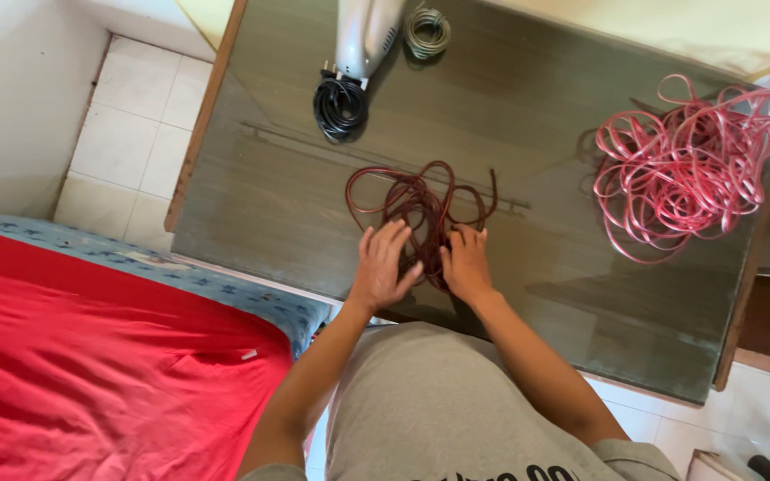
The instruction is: The person coils a black power cord and places it on a glass table next to a white hairdryer. Then the person picks up a tangled red wire and begins to untangle it.
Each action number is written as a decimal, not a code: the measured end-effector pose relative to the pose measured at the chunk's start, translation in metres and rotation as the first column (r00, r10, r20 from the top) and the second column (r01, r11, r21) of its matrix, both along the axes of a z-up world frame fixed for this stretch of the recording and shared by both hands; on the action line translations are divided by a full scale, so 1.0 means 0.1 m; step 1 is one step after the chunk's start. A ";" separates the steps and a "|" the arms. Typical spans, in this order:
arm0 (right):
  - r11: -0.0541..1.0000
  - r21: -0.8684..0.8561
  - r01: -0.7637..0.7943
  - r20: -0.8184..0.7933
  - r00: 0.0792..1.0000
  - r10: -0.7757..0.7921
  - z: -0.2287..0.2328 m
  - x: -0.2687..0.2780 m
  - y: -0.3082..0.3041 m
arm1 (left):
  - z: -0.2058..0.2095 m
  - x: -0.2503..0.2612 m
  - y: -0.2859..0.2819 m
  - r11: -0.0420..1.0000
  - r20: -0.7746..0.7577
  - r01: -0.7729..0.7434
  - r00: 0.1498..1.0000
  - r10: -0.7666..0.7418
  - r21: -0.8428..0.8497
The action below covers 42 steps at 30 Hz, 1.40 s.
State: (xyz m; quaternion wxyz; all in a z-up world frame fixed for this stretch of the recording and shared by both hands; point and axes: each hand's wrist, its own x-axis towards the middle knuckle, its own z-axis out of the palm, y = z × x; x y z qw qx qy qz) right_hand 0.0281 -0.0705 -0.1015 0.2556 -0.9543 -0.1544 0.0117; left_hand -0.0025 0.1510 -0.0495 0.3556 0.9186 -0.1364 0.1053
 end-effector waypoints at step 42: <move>0.990 -0.134 -0.043 -0.020 0.999 0.041 0.35 2.11 2.20 | -0.51 2.69 1.40 0.933 -0.242 -0.258 0.950 0.198 -0.250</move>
